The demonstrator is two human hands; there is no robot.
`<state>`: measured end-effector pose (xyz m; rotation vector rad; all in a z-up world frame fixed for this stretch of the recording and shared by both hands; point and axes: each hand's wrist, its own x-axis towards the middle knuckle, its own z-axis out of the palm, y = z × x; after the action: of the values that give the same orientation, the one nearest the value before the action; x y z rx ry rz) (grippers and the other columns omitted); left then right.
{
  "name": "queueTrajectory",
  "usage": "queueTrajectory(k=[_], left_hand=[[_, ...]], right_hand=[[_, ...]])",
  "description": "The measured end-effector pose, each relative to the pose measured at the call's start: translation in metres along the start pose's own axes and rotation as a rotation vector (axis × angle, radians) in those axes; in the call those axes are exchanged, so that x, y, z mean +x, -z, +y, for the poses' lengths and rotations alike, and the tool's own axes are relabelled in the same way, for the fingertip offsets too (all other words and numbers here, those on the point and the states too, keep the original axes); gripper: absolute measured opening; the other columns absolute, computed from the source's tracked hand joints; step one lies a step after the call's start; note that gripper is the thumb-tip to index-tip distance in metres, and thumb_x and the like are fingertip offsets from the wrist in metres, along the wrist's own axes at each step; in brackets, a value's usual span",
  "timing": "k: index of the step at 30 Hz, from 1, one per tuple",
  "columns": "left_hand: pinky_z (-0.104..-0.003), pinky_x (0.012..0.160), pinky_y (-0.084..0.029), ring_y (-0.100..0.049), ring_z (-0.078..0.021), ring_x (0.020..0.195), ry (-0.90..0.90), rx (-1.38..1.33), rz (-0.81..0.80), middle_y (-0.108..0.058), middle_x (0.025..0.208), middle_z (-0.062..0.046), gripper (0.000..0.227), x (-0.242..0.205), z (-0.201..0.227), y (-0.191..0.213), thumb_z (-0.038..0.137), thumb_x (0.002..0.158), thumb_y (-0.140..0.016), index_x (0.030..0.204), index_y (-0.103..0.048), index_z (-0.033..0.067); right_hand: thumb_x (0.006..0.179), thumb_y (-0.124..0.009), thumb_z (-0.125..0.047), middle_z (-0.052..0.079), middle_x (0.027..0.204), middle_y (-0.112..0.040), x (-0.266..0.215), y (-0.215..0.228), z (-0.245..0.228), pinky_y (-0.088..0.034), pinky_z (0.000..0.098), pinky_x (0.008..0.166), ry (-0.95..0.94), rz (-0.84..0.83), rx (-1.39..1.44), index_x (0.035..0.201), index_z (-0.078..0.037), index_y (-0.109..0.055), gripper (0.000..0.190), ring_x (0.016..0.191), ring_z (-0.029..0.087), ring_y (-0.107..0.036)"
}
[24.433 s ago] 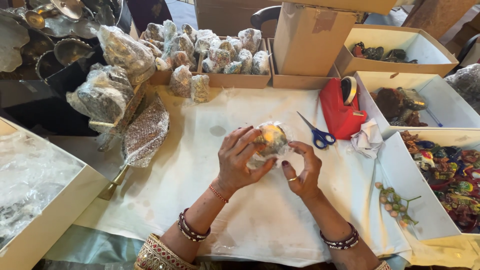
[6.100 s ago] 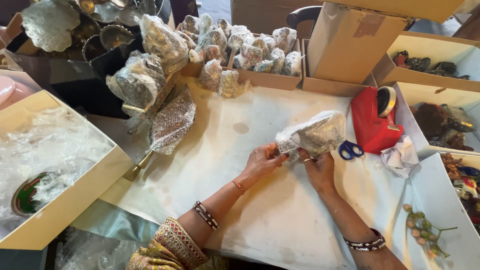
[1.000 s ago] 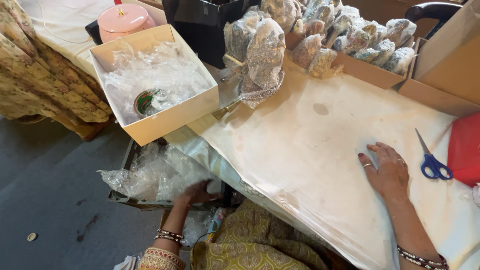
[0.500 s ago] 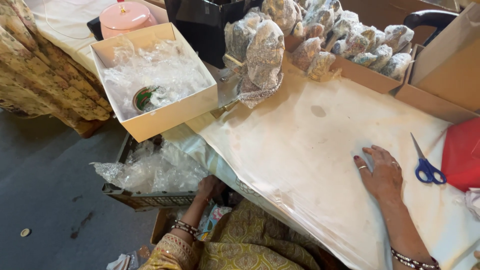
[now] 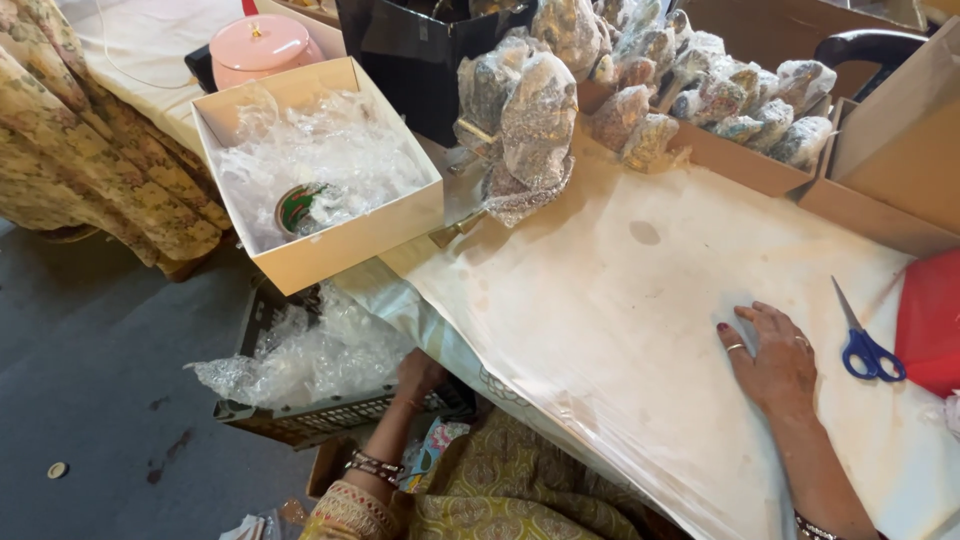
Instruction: The person wraps a small decorative item in bubble wrap and secures it with tape. They then place the wrapped item into a box and proceed to wrap another item in bubble wrap.
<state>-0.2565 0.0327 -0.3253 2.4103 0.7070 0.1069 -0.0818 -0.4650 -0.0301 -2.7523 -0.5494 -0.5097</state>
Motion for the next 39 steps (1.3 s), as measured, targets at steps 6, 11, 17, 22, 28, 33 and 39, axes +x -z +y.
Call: queueTrajectory(k=[6,11,17,22,28,33,39], left_hand=[[-0.047,0.099,-0.048,-0.051,-0.0342,0.132,-0.442,0.177,0.106,-0.053,0.148,-0.016,0.059,0.026,-0.018,-0.137,0.042,0.096,-0.054,0.146,-0.048,0.0113],[-0.046,0.103,-0.047,-0.052,-0.0332,0.133,-0.367,0.035,0.108,-0.052,0.149,-0.016,0.063,0.031,-0.014,-0.136,0.044,0.097,-0.056,0.148,-0.044,0.009],[-0.045,0.102,-0.052,-0.061,-0.031,0.123,-0.082,-0.002,0.091,-0.06,0.14,-0.014,0.06,0.03,-0.024,-0.079,0.047,0.092,-0.063,0.14,-0.054,0.0113],[-0.054,0.086,-0.052,-0.058,-0.0339,0.122,0.154,0.369,-0.07,-0.06,0.135,-0.008,0.071,-0.007,0.016,0.048,0.048,0.064,-0.083,0.126,-0.065,0.0188],[-0.047,0.098,-0.057,-0.068,-0.0329,0.116,0.233,0.387,-0.447,-0.072,0.123,-0.008,0.044,-0.006,-0.025,0.034,0.046,0.077,-0.078,0.113,-0.076,0.0195],[-0.049,0.09,-0.056,-0.068,-0.0405,0.108,0.164,0.225,-0.049,-0.07,0.119,-0.02,0.05,-0.009,0.02,0.084,0.046,0.081,-0.072,0.115,-0.072,0.0091],[-0.043,0.09,-0.055,-0.069,-0.0378,0.104,-0.433,-0.103,0.082,-0.073,0.111,-0.019,0.031,0.01,0.041,0.152,0.026,0.089,-0.062,0.109,-0.07,0.0033]], right_hand=[[0.097,-0.065,-0.043,0.011,0.145,-0.061,0.0,-0.003,0.003,-0.042,0.0469,0.112,0.01,-0.001,-0.002,0.128,-0.014,-0.069,0.043,0.134,0.031,-0.055],[0.096,-0.064,-0.043,0.011,0.145,-0.061,0.001,-0.002,0.001,-0.041,0.0466,0.112,-0.014,-0.001,0.001,0.128,-0.014,-0.069,0.043,0.134,0.031,-0.055],[0.096,-0.065,-0.043,0.011,0.144,-0.061,0.0,-0.003,0.005,-0.04,0.0466,0.113,-0.001,-0.007,0.001,0.127,-0.014,-0.069,0.043,0.135,0.031,-0.054],[0.095,-0.065,-0.044,0.01,0.144,-0.061,0.0,-0.004,0.005,-0.04,0.0469,0.113,-0.02,-0.016,0.005,0.128,-0.014,-0.069,0.044,0.134,0.03,-0.055],[0.094,-0.065,-0.045,0.01,0.146,-0.059,0.0,0.0,0.001,-0.04,0.0476,0.112,-0.048,-0.036,0.008,0.128,-0.016,-0.069,0.045,0.132,0.032,-0.054],[0.095,-0.066,-0.043,0.011,0.146,-0.059,-0.001,-0.001,0.002,-0.039,0.0472,0.114,-0.033,-0.026,0.02,0.128,-0.015,-0.069,0.044,0.134,0.032,-0.054],[0.095,-0.066,-0.042,0.011,0.145,-0.059,-0.001,0.001,0.0,-0.037,0.047,0.115,-0.028,-0.032,0.022,0.127,-0.014,-0.069,0.043,0.135,0.032,-0.053]])
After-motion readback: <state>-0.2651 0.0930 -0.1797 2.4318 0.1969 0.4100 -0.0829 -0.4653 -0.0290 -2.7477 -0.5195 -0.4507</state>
